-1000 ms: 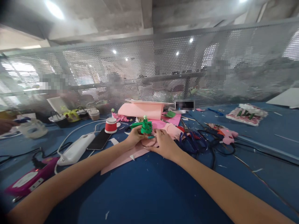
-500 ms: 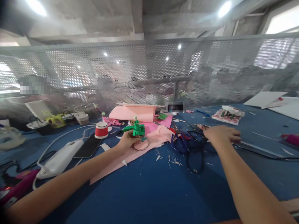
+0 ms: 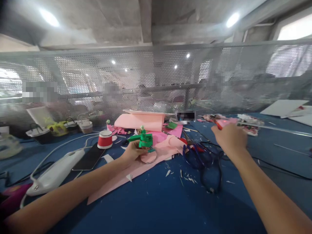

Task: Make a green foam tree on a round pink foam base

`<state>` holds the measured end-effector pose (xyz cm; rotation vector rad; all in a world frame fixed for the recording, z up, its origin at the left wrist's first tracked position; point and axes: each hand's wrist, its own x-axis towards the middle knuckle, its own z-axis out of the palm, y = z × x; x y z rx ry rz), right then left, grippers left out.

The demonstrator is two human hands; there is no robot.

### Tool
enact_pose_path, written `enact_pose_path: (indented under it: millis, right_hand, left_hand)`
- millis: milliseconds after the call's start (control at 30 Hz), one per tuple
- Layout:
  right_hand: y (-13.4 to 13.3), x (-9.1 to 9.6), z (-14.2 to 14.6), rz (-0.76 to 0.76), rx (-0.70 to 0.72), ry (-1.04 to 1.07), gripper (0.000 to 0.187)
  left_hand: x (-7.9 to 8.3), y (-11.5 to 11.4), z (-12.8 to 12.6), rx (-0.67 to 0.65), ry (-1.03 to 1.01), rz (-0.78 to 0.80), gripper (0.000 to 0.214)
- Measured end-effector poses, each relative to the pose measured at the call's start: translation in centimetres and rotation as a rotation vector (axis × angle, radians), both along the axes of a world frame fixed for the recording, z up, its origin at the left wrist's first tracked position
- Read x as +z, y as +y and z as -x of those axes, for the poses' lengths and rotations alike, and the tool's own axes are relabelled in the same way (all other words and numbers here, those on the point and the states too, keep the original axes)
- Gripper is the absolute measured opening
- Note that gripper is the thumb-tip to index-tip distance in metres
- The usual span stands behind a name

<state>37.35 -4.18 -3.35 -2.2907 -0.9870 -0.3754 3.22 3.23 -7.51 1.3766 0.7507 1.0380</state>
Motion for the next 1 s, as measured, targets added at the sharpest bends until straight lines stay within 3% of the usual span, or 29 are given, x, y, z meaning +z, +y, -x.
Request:
enact_pose_path:
  millis: [100, 267, 433, 567, 700, 1000]
  right_hand:
    - [-0.2, 0.5, 3.6, 0.044, 0.161, 0.025, 0.051]
    - [-0.6, -0.2, 7.6, 0.107, 0.361, -0.033, 0.064]
    - [-0.6, -1.0, 8.1, 0.054, 0.414, -0.122, 0.044]
    - [-0.2, -2.1, 8.4, -0.055, 0.413, -0.200, 0.037]
    - [-0.1, -3.3, 9.4, -0.112, 0.529, -0.318, 0.032]
    - [-0.2, -4.4, 11.7, -0.136, 0.631, -0.488, 0.025]
  left_hand:
    - [-0.2, 0.1, -0.1, 0.001, -0.005, 0.006, 0.027]
    - [-0.1, -0.2, -0.4, -0.006, -0.014, 0.002, 0.029]
    - [0.0, -0.3, -0.4, 0.017, -0.006, -0.028, 0.025]
    - [-0.3, 0.1, 0.0, 0.127, -0.086, -0.090, 0.024]
    - [-0.5, 0.7, 0.2, 0.215, -0.156, -0.061, 0.019]
    - [-0.5, 0.8, 0.1, 0.206, -0.187, -0.037, 0.017]
